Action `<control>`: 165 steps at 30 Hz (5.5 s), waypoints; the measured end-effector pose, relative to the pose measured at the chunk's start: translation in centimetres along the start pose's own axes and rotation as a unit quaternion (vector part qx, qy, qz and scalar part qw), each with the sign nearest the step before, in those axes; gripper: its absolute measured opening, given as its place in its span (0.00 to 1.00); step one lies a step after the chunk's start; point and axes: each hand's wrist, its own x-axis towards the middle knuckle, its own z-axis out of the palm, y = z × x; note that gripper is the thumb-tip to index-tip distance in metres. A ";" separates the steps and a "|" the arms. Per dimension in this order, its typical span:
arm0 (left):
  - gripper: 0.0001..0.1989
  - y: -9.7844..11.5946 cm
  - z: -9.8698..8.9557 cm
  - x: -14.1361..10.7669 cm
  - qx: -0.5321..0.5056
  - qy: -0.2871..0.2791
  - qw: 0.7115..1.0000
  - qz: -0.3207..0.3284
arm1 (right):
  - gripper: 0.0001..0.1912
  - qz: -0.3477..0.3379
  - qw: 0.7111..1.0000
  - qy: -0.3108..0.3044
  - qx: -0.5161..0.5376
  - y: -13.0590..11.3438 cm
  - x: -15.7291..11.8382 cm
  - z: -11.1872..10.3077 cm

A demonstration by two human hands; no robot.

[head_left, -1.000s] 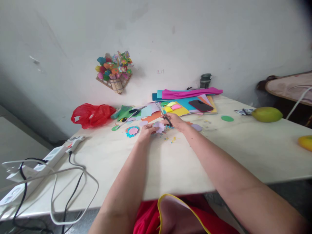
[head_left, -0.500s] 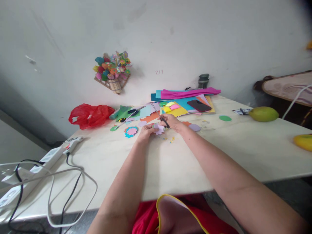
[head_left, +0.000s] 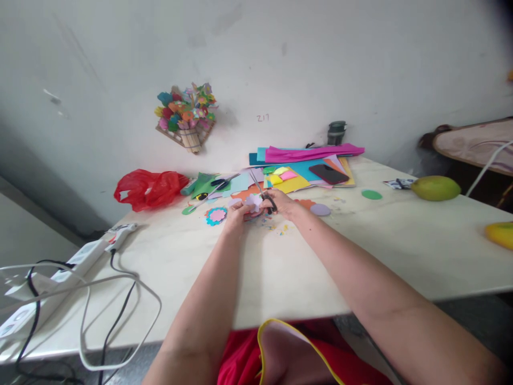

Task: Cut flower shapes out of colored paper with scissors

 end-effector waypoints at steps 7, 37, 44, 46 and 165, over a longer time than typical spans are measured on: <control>0.11 -0.1 -0.3 0.5 -0.041 0.045 0.998 0.024 | 0.14 -0.020 0.996 -0.080 -0.021 0.6 0.1 -1.1; 0.10 0.1 -0.3 0.5 -0.097 0.080 0.992 0.000 | 0.17 0.002 0.966 -0.199 -0.163 1.4 1.0 -3.2; 0.09 0.2 -0.2 0.4 -0.104 0.072 0.992 -0.010 | 0.18 0.009 0.967 -0.197 -0.164 1.2 0.8 -2.9; 0.08 0.2 -0.2 0.3 -0.105 0.068 0.992 -0.014 | 0.18 0.015 0.967 -0.198 -0.162 1.1 0.8 -2.9; 0.09 0.5 0.1 0.0 -0.131 0.053 0.989 -0.051 | 0.12 0.026 0.972 -0.190 -0.132 0.9 0.7 -2.3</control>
